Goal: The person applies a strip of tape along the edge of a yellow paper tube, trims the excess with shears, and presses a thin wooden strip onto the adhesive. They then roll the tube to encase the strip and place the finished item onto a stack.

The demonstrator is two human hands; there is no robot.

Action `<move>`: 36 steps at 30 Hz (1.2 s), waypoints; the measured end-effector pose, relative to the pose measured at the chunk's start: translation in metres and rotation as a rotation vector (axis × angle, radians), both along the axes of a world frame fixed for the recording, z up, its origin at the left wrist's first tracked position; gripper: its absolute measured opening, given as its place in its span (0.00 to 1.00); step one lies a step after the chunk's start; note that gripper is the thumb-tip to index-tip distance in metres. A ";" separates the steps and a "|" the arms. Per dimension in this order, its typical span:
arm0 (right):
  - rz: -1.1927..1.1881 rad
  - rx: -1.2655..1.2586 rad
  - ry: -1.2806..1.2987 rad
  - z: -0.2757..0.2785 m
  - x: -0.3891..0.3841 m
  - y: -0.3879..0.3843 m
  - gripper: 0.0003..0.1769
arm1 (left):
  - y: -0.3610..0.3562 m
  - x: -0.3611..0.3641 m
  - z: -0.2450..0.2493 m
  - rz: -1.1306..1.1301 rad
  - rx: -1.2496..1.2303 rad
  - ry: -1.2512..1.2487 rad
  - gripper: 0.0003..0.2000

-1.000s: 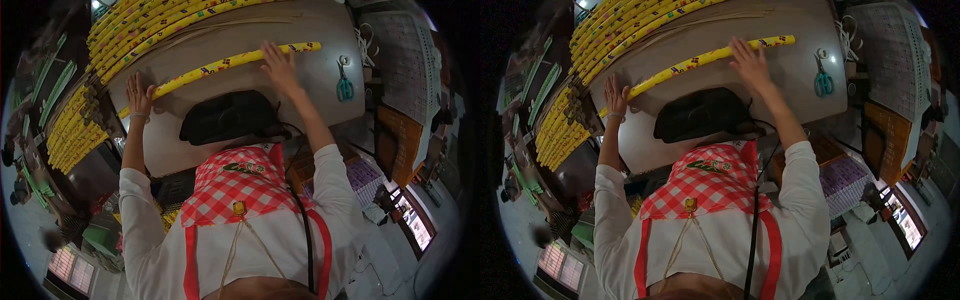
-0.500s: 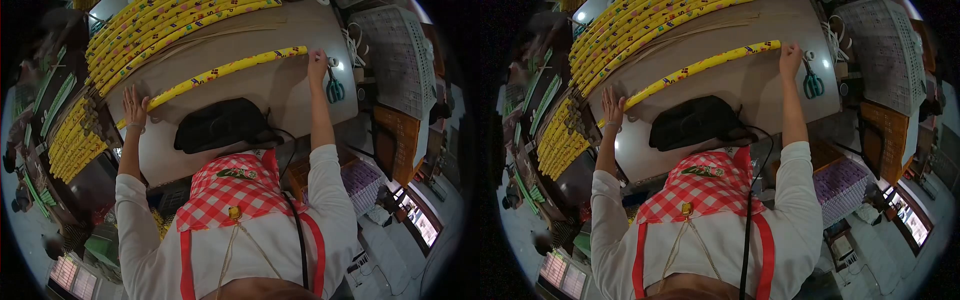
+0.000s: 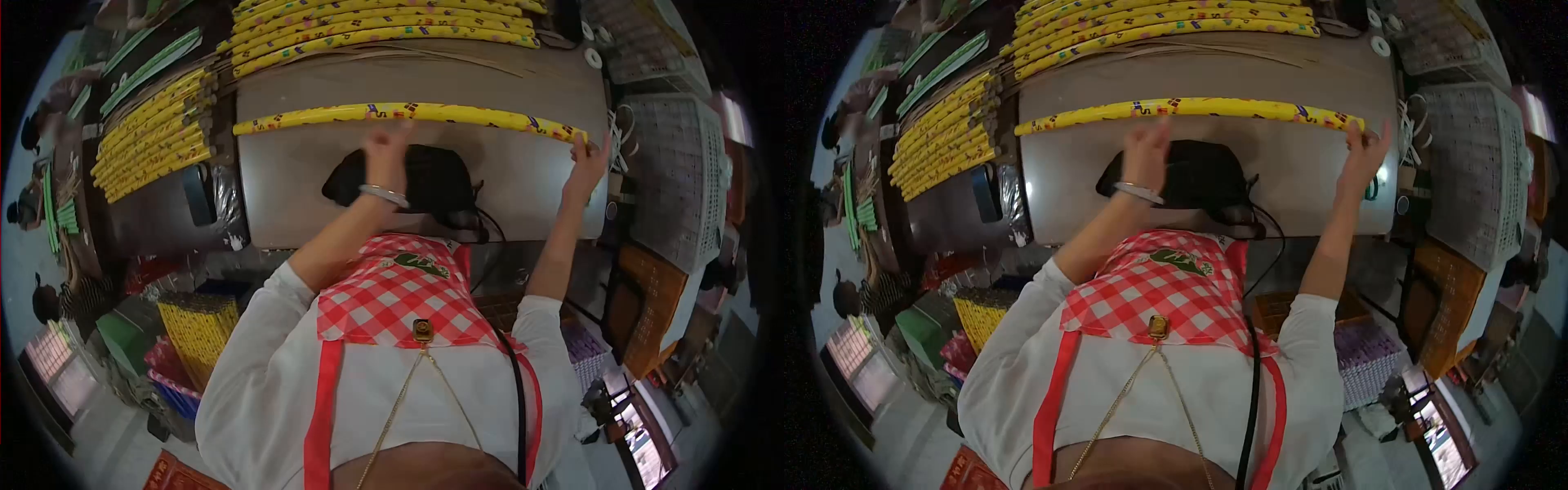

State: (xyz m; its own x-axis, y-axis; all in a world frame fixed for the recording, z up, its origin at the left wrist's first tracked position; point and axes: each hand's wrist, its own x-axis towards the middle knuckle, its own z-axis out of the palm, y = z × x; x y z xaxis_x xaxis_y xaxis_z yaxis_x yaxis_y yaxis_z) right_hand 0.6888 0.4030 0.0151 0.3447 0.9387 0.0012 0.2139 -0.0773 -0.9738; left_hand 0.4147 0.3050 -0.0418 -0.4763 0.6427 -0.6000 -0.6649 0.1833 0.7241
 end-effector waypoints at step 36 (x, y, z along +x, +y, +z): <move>-0.062 0.361 -0.084 0.099 -0.003 -0.119 0.38 | -0.032 -0.102 -0.039 0.159 0.482 -0.365 0.14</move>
